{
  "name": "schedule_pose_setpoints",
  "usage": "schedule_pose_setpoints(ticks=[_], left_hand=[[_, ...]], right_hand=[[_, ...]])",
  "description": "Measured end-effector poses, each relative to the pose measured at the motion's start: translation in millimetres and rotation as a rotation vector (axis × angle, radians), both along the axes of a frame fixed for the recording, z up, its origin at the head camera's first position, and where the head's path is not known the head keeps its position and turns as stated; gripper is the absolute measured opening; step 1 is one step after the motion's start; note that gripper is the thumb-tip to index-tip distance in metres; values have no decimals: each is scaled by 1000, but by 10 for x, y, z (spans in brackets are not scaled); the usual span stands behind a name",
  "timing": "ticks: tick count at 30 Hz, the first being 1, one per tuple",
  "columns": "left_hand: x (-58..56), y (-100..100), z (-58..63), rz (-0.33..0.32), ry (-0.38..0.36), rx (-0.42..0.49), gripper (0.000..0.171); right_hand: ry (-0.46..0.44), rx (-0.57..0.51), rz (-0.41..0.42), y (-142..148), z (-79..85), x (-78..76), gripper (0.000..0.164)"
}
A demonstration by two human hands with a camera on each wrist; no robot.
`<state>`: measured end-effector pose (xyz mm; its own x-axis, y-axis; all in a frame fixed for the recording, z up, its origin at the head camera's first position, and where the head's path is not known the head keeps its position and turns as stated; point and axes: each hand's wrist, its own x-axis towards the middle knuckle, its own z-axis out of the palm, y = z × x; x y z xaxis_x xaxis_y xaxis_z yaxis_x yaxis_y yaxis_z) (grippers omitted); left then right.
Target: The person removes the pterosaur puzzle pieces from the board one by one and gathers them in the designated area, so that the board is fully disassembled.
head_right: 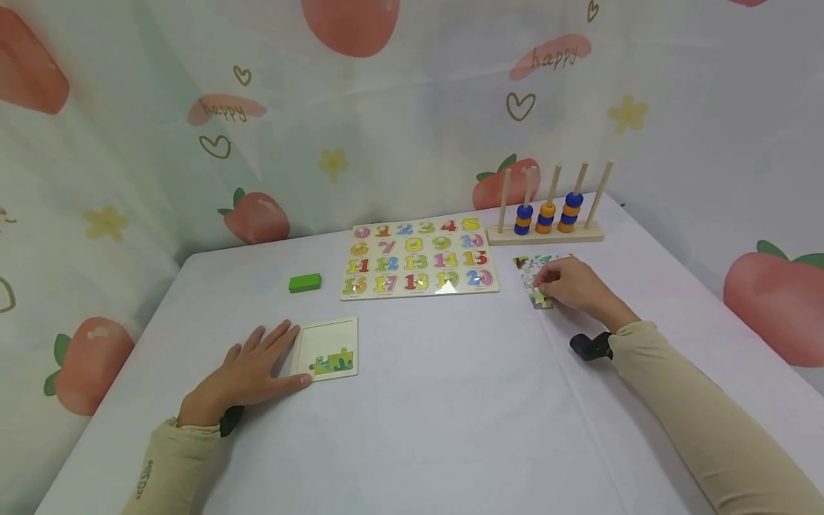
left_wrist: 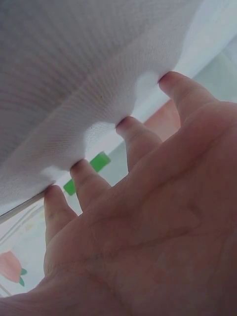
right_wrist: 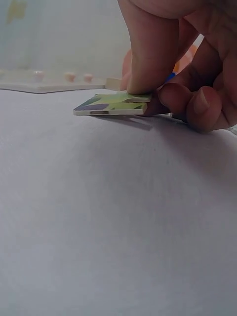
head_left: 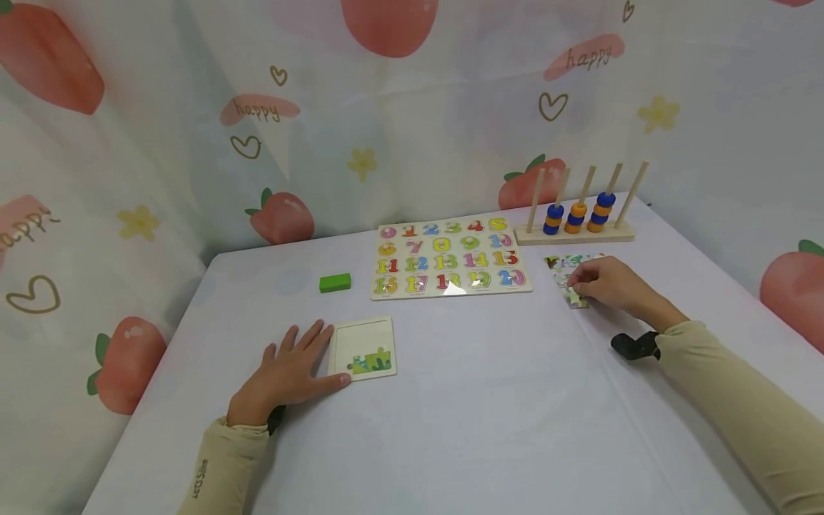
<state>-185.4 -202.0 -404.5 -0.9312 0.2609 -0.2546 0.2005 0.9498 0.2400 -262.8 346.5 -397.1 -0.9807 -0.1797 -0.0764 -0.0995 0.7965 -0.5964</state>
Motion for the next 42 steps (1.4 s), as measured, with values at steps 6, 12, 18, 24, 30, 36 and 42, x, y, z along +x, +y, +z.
schedule_pose_setpoints(ticks=[6,12,18,24,30,36,42], left_hand=[[11,-4,3,3,5,16,104],[19,4,20,2,6,16,103],[17,1,13,2,13,11,103],[10,-10,-10,5,12,10,104],[15,-6,-6,10,5,14,104],[14,-6,1,11,11,13,104],[9,-11,-13,8,12,13,104]], right_hand=[[18,34,-4,-5,4,-18,11],[46,56,-39,-44,15,1,14],[57,26,-70,-142,29,-18,18],[60,-29,-60,-366,92,-14,25],[37,-105,-22,-652,160,36,29],[49,-179,38,-943,210,66,27],[42,-219,84,-1196,219,94,26]])
